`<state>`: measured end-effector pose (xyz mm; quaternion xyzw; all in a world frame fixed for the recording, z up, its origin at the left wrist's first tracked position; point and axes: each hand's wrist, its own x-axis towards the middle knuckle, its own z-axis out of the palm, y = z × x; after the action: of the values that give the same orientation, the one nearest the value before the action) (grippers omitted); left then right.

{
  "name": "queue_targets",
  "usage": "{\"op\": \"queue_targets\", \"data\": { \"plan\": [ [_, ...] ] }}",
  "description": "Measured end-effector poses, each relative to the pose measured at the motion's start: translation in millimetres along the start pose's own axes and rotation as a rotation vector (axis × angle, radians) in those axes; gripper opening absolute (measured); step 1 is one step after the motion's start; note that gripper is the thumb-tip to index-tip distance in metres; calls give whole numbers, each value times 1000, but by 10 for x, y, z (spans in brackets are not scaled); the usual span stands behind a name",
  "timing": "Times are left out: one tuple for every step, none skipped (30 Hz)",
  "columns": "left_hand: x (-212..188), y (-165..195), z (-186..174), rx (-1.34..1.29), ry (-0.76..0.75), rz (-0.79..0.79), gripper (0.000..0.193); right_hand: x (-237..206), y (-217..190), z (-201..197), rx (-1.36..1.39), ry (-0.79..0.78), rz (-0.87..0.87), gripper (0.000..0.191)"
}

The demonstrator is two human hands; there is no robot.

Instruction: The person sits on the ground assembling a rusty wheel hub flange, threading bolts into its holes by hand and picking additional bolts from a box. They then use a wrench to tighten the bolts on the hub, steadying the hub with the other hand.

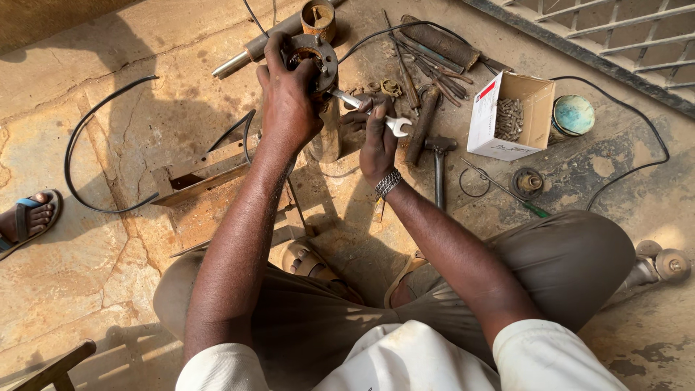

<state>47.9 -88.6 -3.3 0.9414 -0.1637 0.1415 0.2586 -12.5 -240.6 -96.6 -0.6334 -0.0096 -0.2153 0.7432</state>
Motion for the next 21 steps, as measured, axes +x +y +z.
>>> {"op": "queue_targets", "data": {
  "plan": [
    [-4,5,-3,4,-9,0,51,61,3,-20,74,71,44,56],
    [-2,11,-9,8,-10,-1,48,157,7,-47,150,135,84,56],
    [-3,15,-19,13,-11,-9,46,273,12,-79,157,117,120,55],
    [-8,20,-29,18,-18,-15,50,397,18,-113,163,97,164,54],
    [-7,25,-37,23,-26,-20,54,519,24,-150,168,80,206,54],
    [3,27,-46,28,-29,-17,58,637,30,-186,151,33,215,53],
    [10,27,-56,24,-8,0,57,746,33,-222,134,-13,220,52],
    [8,27,-61,19,9,17,56,848,29,-255,116,-57,226,51],
    [1,28,-61,13,19,31,55,937,21,-286,111,-92,251,51],
    [0,25,-59,9,6,24,56,1016,14,-315,104,-124,281,50],
    [-2,20,-53,3,-5,15,57,1067,-1,-332,96,-158,312,50],
    [0,14,-43,-1,-13,9,59,1091,-23,-336,118,-167,346,48],
    [5,7,-30,-1,12,23,58,1079,-42,-328,141,-179,376,47],
    [4,2,-13,0,37,37,57,1018,-62,-300,164,-193,405,46],
    [2,-4,6,-2,60,49,57,938,-80,-263,138,-136,280,49],
    [2,-11,25,-4,57,26,57,794,-89,-208,111,-80,156,51],
    [-2,-15,46,-4,55,3,56,638,-96,-144,85,-26,32,55],
    [-2,-21,64,-6,55,-21,56,451,-91,-80,39,20,-15,55],
    [2,-33,75,-1,73,-3,57,260,-86,-14,-9,66,-61,56],
    [-2,-37,87,1,89,13,58,124,-72,27,-7,37,-65,58],
    [-16,-41,93,4,100,29,58,15,-61,58,-5,10,-63,59]
  ]
}}
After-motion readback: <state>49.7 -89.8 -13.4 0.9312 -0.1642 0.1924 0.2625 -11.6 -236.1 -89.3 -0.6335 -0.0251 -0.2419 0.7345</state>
